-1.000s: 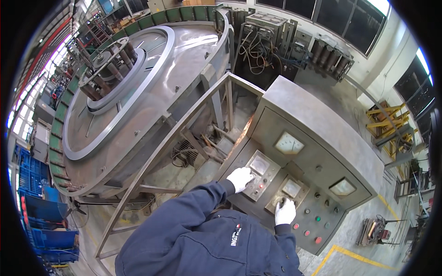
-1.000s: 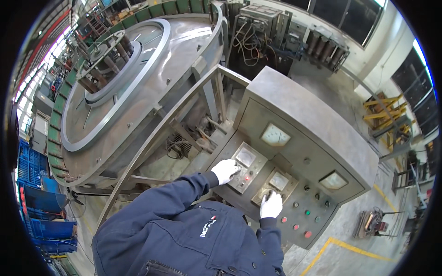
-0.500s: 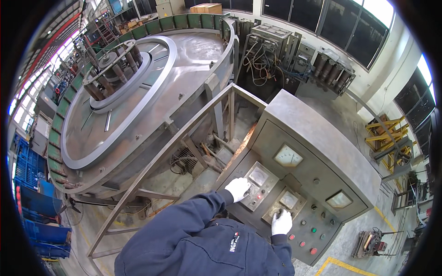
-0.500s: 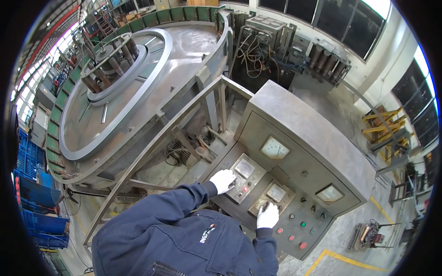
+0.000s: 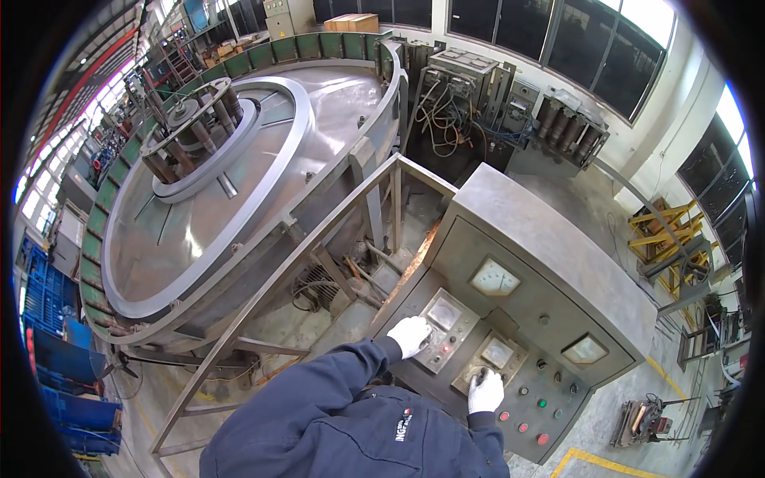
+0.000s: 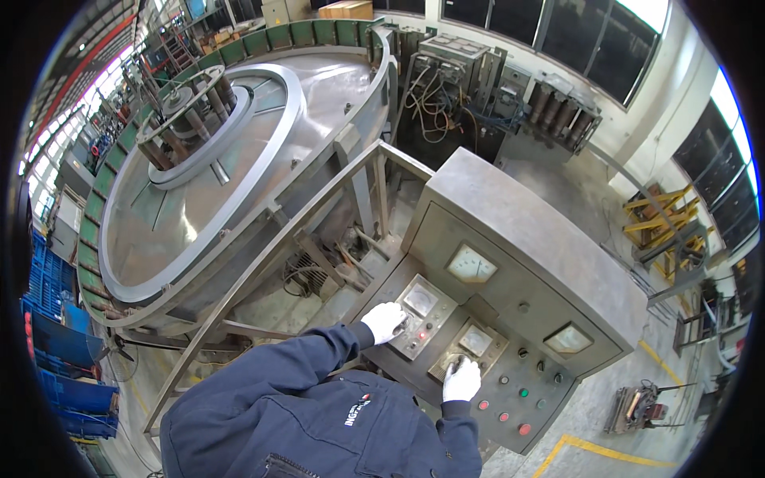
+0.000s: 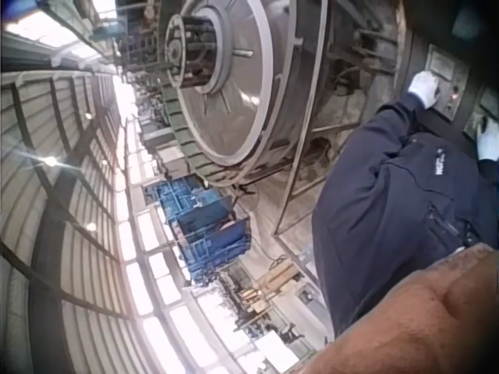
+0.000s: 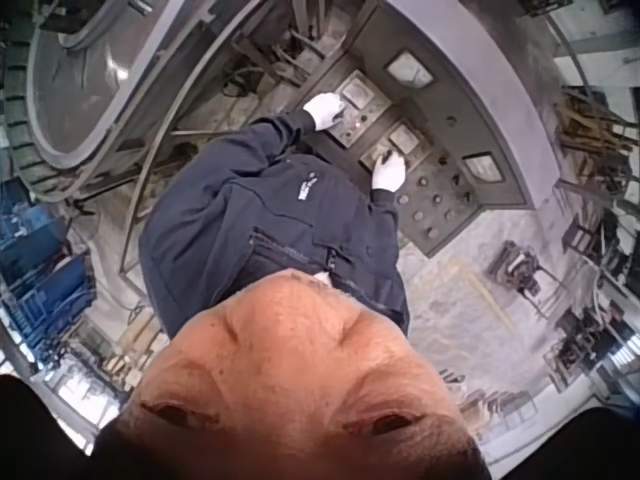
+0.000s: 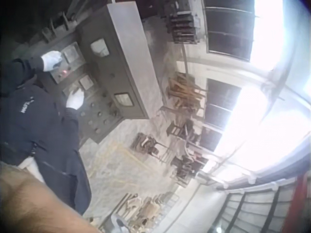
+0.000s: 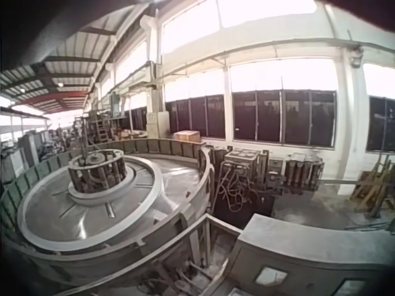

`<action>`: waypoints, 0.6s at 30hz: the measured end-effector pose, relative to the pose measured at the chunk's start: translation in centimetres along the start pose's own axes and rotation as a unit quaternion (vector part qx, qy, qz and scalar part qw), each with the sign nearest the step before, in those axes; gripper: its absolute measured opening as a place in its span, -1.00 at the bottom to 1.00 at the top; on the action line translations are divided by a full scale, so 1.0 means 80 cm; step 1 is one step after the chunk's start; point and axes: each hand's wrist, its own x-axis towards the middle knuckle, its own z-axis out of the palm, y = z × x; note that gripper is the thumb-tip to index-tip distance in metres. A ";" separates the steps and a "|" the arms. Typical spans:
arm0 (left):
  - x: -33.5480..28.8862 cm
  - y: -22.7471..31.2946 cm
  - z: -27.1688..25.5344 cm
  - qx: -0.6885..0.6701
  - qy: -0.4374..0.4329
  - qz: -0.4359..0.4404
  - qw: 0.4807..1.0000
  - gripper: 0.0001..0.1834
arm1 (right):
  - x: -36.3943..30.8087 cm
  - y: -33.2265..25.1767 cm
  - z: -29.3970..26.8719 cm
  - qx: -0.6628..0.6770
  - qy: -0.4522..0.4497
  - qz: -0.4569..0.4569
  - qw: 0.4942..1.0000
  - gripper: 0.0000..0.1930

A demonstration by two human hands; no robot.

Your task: Operating a machine control panel by pressing buttons and monitoring gauges.

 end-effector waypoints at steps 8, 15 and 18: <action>-0.003 -0.001 0.000 -0.012 0.010 -0.005 1.000 -0.79 | 0.000 -0.006 -0.001 -0.016 0.018 -0.003 1.000 -0.73; -0.003 -0.002 0.001 -0.022 0.034 0.012 0.999 -0.76 | -0.002 -0.001 0.003 -0.003 0.022 0.000 1.000 -0.72; -0.004 -0.001 0.000 -0.011 0.016 -0.002 1.000 -0.76 | 0.000 -0.008 -0.005 -0.008 0.017 -0.003 1.000 -0.72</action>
